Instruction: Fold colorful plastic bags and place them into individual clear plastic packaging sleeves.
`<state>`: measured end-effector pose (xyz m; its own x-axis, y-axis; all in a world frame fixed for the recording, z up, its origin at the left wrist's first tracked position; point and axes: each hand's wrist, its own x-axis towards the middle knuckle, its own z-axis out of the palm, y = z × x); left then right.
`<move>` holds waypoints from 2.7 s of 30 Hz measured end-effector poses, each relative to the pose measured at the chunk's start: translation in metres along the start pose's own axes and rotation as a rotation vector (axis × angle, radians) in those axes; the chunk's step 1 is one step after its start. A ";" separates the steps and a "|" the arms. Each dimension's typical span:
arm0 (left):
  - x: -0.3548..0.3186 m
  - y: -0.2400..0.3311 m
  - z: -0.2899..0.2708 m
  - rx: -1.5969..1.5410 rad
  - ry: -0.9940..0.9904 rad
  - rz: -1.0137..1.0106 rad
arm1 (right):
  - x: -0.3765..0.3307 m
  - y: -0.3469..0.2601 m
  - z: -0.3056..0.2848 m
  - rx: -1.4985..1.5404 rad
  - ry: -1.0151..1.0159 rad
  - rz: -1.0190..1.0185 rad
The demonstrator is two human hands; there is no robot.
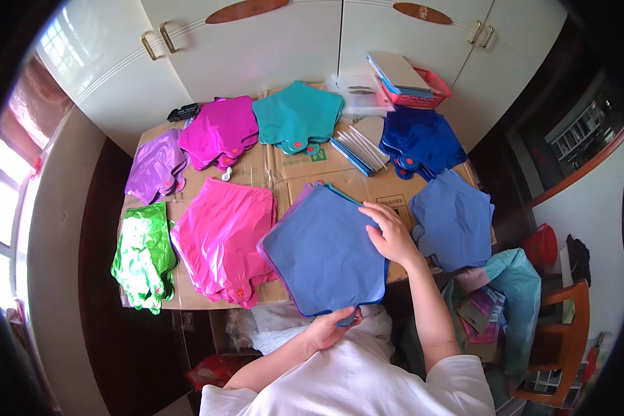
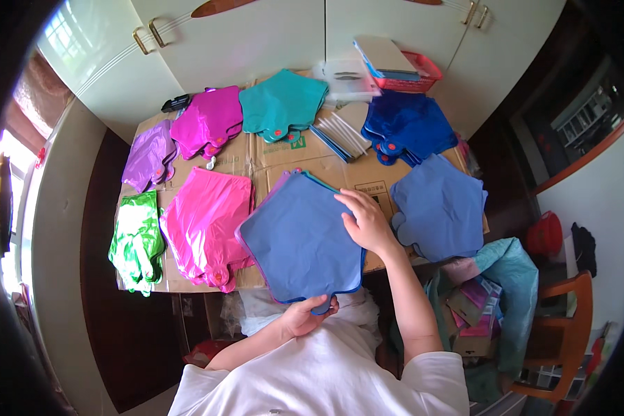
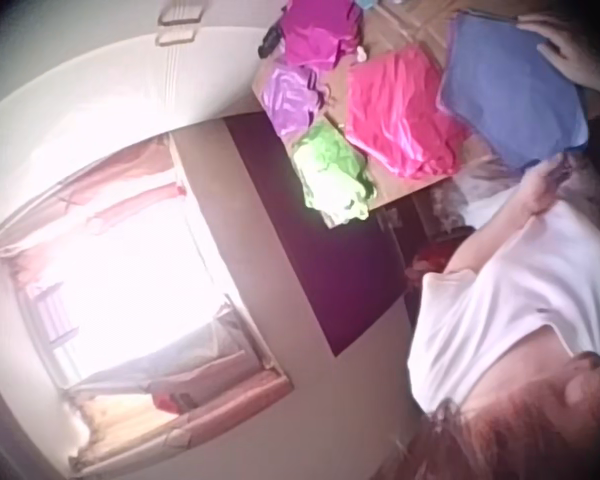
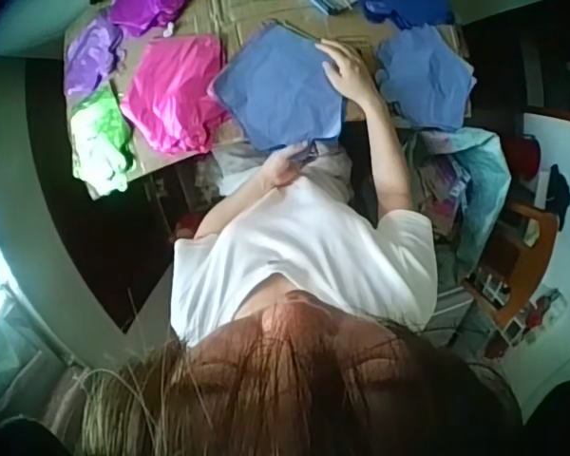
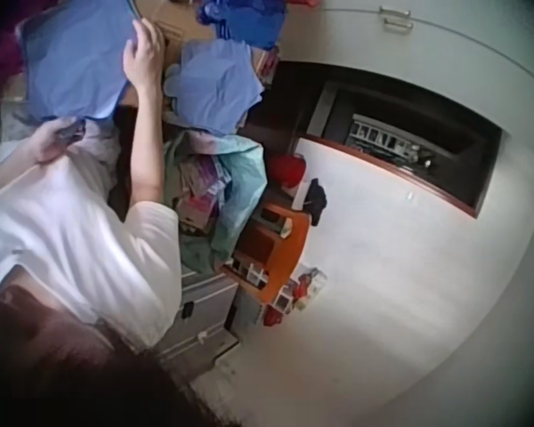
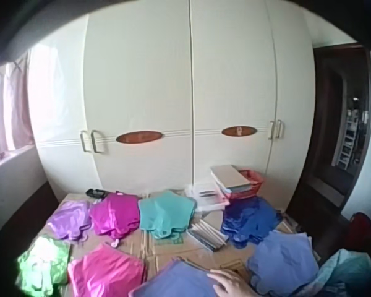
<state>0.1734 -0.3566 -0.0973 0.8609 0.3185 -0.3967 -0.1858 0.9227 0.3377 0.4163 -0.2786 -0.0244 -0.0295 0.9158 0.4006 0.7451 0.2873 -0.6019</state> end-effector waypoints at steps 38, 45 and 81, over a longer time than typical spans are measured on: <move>-0.036 0.031 -0.025 -0.226 0.037 -0.135 | 0.138 -0.006 0.068 0.765 -0.612 0.354; -0.035 0.028 -0.016 -0.205 0.080 -0.133 | 0.163 0.000 0.090 0.599 -0.630 0.232; -0.033 0.021 0.013 -0.189 0.098 -0.049 | 0.154 -0.016 0.043 -0.220 -0.654 0.497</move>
<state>0.1471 -0.3509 -0.0661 0.8226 0.2838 -0.4928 -0.2385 0.9588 0.1541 0.3713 -0.1304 0.0174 0.0071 0.9185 -0.3952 0.8837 -0.1907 -0.4274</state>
